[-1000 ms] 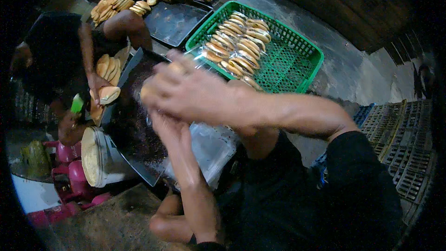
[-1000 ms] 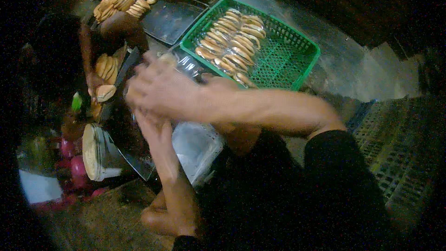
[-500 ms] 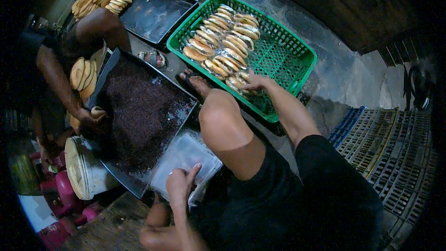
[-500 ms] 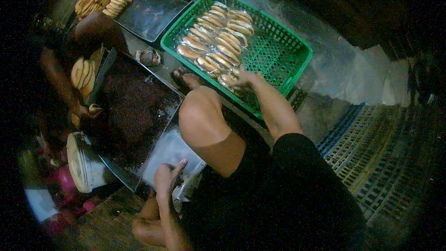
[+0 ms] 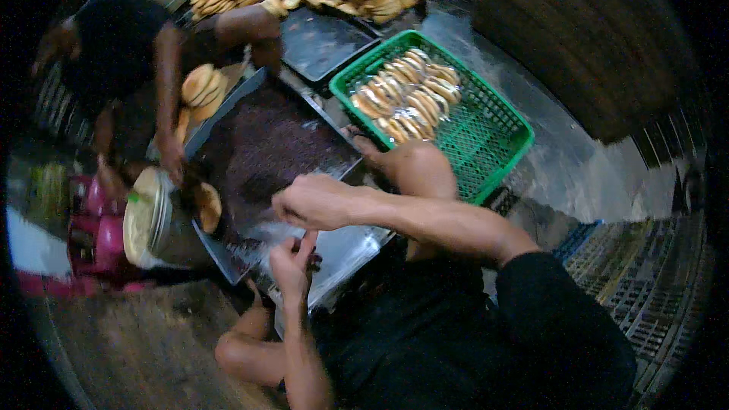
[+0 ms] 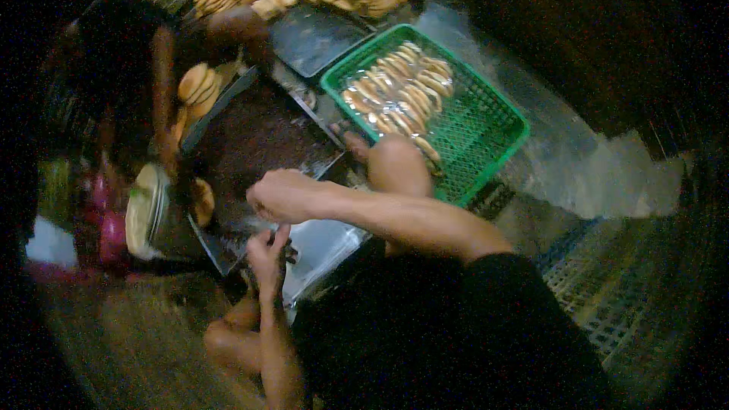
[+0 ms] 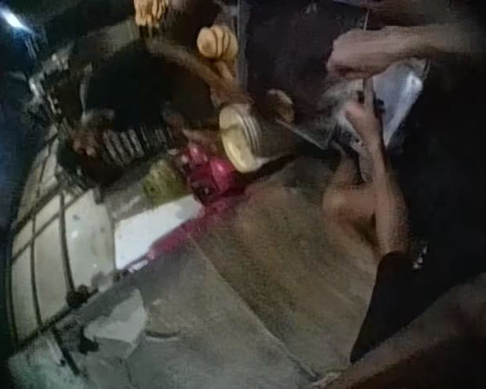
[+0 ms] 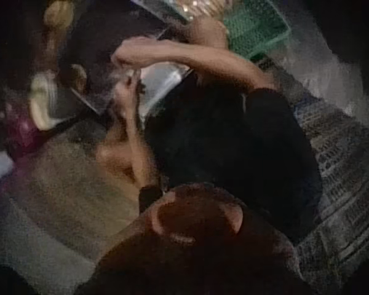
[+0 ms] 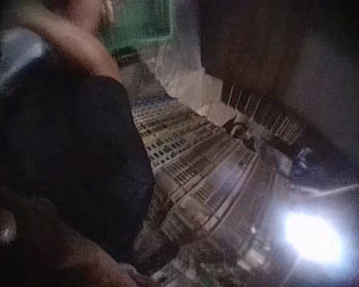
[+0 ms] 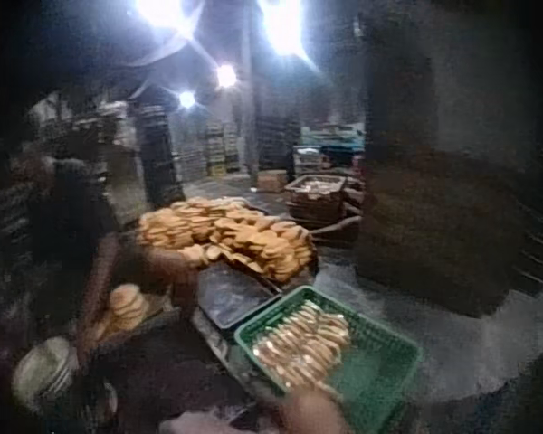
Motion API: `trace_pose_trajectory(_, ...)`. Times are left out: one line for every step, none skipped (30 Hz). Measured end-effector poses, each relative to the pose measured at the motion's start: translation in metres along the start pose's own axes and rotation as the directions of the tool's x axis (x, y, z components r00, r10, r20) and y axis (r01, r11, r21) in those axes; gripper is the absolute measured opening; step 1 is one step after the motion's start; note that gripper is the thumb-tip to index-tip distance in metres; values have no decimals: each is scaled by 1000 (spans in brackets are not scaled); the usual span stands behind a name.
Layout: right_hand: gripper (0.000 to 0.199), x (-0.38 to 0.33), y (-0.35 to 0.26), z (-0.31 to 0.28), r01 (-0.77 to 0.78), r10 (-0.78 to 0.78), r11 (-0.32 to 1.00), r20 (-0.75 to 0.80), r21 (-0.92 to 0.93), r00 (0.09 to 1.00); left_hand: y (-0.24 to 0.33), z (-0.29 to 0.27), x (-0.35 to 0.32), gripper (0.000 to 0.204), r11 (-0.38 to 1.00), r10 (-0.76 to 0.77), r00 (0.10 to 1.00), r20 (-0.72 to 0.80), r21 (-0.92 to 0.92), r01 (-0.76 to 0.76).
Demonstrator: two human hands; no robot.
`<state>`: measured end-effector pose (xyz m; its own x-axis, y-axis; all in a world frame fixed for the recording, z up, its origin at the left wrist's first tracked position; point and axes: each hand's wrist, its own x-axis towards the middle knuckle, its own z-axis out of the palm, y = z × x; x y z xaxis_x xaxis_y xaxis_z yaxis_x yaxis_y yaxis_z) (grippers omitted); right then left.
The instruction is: The person assembles sandwiches by taking buns, spreading a filling, adding a dark granular topping, and placing them into a green basket. Another person assists by spreading filling on buns nearby.
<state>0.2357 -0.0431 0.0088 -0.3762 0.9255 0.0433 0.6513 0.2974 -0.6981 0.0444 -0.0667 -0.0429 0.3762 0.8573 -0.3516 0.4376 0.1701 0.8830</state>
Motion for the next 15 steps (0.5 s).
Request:
trace_pose_trajectory(29,-1,-10,7,-16,36,994,-182,111,983,-9,-6,4,58,996,-42,999,-30,-85,39)
trace_pose_trajectory(23,0,-12,11,17,67,962,-299,271,952,-26,-13,14,61,896,-84,994,64,-432,104)
trace_pose_trajectory(18,1,-10,19,71,116,894,-381,442,917,-42,-26,19,65,677,-86,987,137,-719,158)
trace_pose_trajectory(16,-11,-8,19,29,215,800,-332,599,919,-34,-31,20,65,563,-51,997,53,-823,72)
trace_pose_trajectory(15,-20,-9,19,-10,300,676,-262,737,917,-20,-35,21,66,444,-21,998,-51,-895,-36)
trace_pose_trajectory(18,-26,-19,24,-46,420,511,-203,859,885,-13,-42,25,61,428,1,990,-138,-895,-125)
trace_pose_trajectory(23,-30,-29,31,-75,531,325,-117,943,839,-9,-53,30,56,412,24,975,-221,-886,-211)
trace_pose_trajectory(23,-32,-29,39,-61,550,371,-166,927,818,-7,-62,34,40,473,55,951,-303,-831,-292)
trace_pose_trajectory(24,-28,-27,48,-47,564,416,-217,908,796,-8,-75,34,36,523,31,936,-350,-793,-313)
trace_pose_trajectory(23,-20,-22,54,9,528,421,-253,907,811,-6,-87,35,33,571,14,923,-383,-755,-322)
trace_pose_trajectory(22,-5,-29,55,9,494,384,-214,923,843,-2,-101,35,30,621,-4,908,-420,-712,-326)
trace_pose_trajectory(22,15,-40,55,5,456,345,-172,938,873,2,-118,36,26,659,-32,809,-586,-621,-424)
trace_pose_trajectory(22,34,-51,56,-2,411,304,-129,953,902,6,-143,33,25,718,-34,725,-688,-522,-461)
trace_pose_trajectory(26,60,-65,62,-14,331,432,-144,902,933,3,-175,27,25,803,69,600,-797,-313,-508)
trace_pose_trajectory(27,90,-70,78,21,232,657,-229,753,945,-9,-207,31,27,734,140,363,-921,-150,-662)
